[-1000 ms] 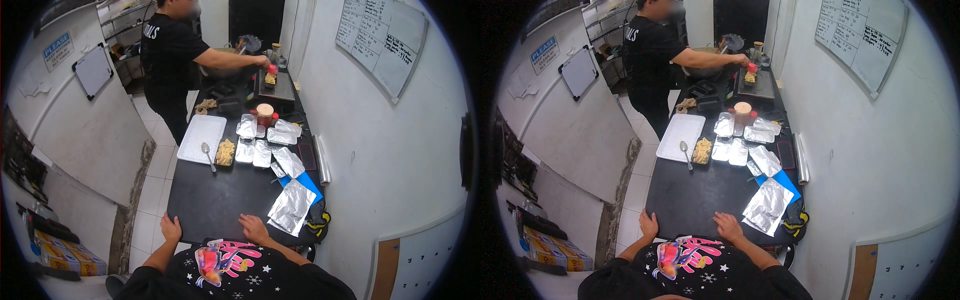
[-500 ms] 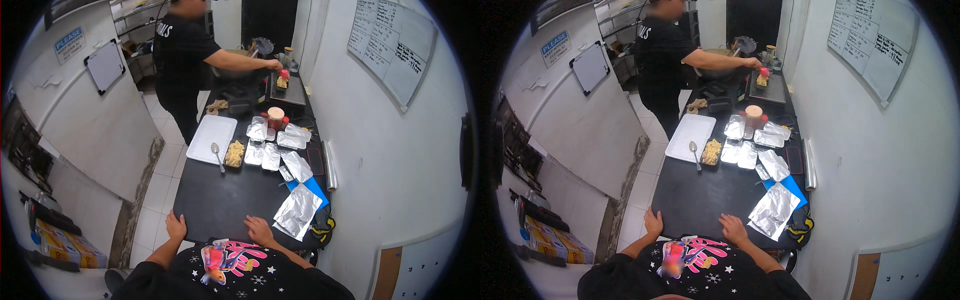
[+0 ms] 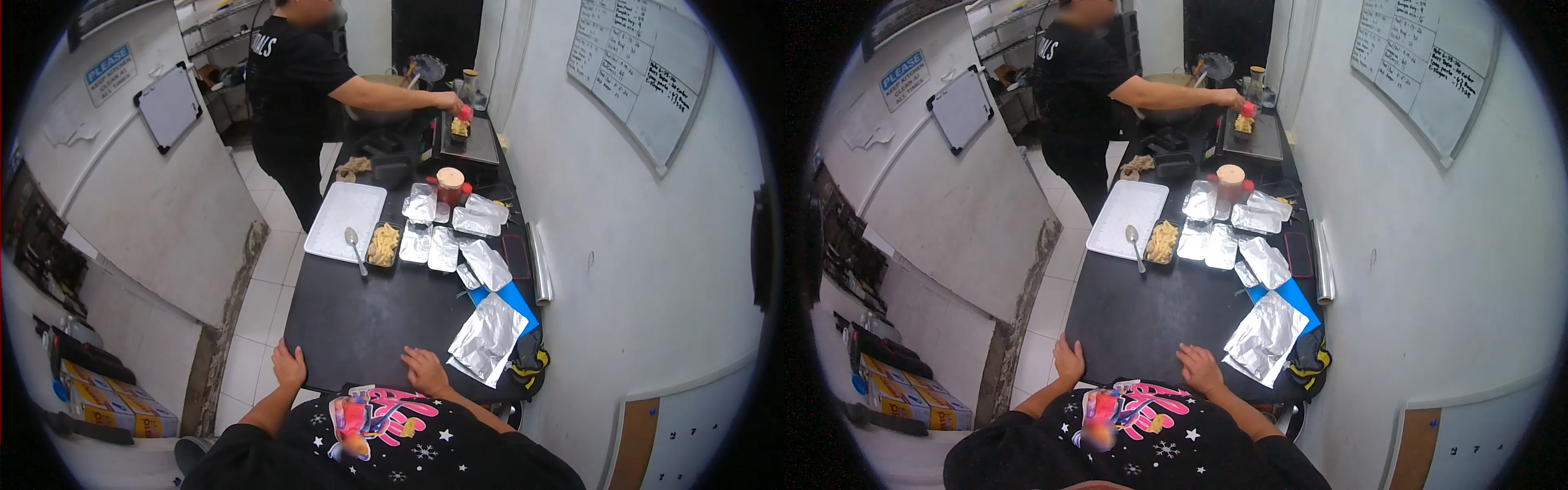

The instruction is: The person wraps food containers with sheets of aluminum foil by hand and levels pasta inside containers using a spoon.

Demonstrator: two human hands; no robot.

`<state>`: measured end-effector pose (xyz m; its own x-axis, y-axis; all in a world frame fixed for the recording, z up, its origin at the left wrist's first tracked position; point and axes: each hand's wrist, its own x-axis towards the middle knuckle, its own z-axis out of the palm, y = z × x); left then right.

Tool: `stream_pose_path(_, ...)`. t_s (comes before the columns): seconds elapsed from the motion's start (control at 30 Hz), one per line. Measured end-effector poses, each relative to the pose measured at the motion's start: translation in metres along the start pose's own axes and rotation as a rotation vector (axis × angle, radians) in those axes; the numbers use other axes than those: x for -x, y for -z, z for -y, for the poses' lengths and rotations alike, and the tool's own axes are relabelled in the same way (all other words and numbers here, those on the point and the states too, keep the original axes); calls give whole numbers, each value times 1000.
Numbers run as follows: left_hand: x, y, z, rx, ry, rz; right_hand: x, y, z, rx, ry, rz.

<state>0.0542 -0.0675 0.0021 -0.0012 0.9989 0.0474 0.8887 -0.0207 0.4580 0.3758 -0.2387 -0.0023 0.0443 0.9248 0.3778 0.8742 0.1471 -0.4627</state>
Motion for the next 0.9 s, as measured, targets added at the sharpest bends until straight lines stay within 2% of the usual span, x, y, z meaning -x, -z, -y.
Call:
stream_pose_path(0.23,-2,-8,6,-36,-33,-66,-2,2,1,-11,-2,19)
stream_pose_path(0.33,-3,-8,6,-41,12,-22,-5,7,3,-30,-19,38)
stream_pose_path(0.9,-1,-7,6,-22,-18,-46,-3,3,3,-20,-19,6)
